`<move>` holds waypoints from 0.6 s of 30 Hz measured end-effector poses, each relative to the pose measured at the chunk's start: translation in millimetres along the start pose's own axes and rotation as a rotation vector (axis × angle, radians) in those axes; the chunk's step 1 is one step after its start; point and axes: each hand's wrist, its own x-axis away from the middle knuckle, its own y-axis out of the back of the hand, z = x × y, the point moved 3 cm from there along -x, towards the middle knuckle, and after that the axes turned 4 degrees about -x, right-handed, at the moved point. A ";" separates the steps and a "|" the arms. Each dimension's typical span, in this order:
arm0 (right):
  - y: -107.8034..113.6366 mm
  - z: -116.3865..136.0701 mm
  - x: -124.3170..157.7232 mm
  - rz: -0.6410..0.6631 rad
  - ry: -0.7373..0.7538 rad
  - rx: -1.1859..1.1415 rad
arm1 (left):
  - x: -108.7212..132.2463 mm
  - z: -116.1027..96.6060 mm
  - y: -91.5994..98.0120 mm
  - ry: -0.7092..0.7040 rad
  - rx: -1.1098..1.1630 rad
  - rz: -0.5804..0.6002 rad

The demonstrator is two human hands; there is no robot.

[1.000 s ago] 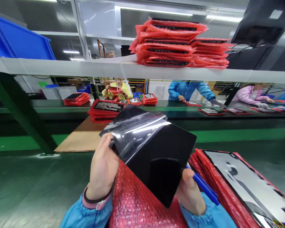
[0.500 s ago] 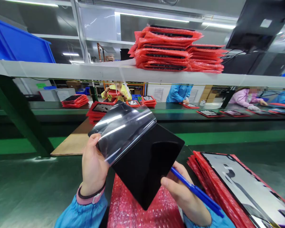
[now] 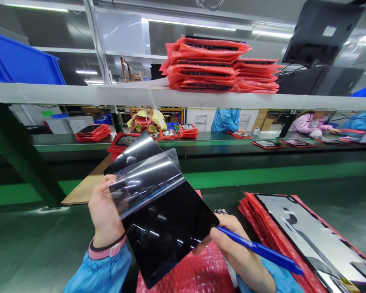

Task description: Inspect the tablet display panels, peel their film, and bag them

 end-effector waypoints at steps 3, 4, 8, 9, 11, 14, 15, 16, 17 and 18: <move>3.8 -2.9 4.6 -0.058 -0.048 -0.017 | -3.9 2.4 2.7 -0.015 0.034 0.001; 6.8 -4.7 6.2 -0.100 -0.068 -0.001 | -5.2 1.9 2.4 -0.025 0.042 0.009; 22.2 -11.4 9.1 -0.290 -0.082 0.207 | -7.2 -3.4 -0.7 -0.080 0.084 0.030; 24.4 -13.2 8.5 -0.288 -0.086 0.251 | -6.1 -4.9 -1.6 -0.091 0.091 0.037; 26.4 -17.1 6.8 -0.253 -0.107 0.287 | -1.1 -7.4 -4.4 -0.091 0.092 0.075; 28.2 -18.6 6.8 -0.322 -0.100 0.306 | 12.1 -9.1 -10.4 -0.018 0.083 0.163; 27.6 -17.0 7.2 -0.357 -0.072 0.330 | 16.9 -9.9 -12.0 -0.005 0.085 0.177; 25.2 -14.8 7.0 -0.351 -0.039 0.359 | 21.4 -11.0 -13.3 -0.008 0.090 0.179; 21.1 -12.2 6.1 -0.302 -0.004 0.387 | 25.3 -12.3 -14.1 -0.023 0.091 0.173; 15.9 -9.5 4.7 -0.231 0.028 0.408 | 28.6 -13.6 -14.6 -0.042 0.088 0.164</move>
